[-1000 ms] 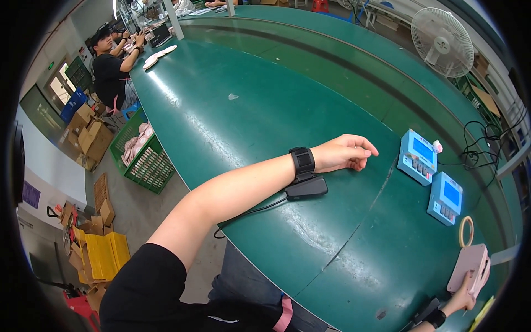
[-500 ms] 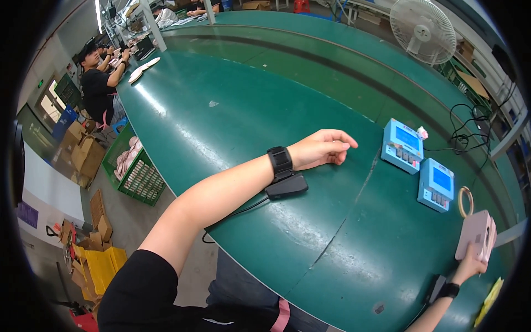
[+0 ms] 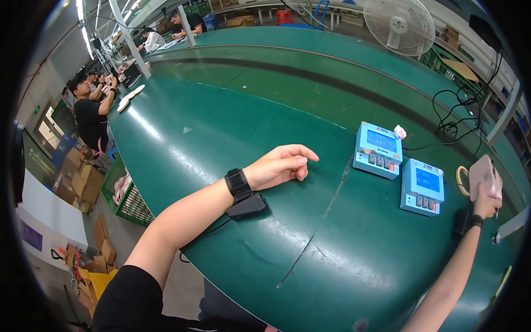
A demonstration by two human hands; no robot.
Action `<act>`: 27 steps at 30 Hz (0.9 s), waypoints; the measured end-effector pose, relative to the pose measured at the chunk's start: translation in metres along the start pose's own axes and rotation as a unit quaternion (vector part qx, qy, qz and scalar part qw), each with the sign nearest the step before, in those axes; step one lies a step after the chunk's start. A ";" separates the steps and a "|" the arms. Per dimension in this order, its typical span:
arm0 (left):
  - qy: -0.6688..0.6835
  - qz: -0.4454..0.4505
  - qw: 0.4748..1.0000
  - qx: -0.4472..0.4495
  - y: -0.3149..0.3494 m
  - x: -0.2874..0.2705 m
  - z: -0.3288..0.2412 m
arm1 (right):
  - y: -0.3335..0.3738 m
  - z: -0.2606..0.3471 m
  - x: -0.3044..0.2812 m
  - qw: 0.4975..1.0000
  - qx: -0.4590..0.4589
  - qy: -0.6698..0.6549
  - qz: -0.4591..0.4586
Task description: The person tests a pink record player by pressing its buttons, tears a piece of tape from a roll, and writes on it with a pen. They then stick the tape onto the record player and set the device aside.
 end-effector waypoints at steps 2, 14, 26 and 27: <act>-0.002 -0.007 1.000 0.001 0.001 -0.001 0.000 | -0.008 0.008 0.025 0.998 -0.044 -0.022 0.032; -0.043 -0.013 0.999 0.025 -0.002 0.004 0.000 | -0.063 -0.027 0.058 0.993 -0.058 -0.101 0.031; -0.053 -0.035 0.998 0.030 -0.001 0.004 -0.002 | -0.011 0.004 0.044 0.852 -0.340 -0.175 0.357; -0.049 -0.033 0.998 0.031 -0.001 0.003 -0.001 | -0.019 -0.002 0.049 0.860 -0.323 -0.124 0.375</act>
Point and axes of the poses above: each hand's wrist, its own y-axis away from the middle knuckle, its own x-axis out of the palm, z = x × y, the point moved 2 cm from there along -y, towards the middle knuckle, and after that the axes turned 13 degrees about x, right-handed, at the moved point
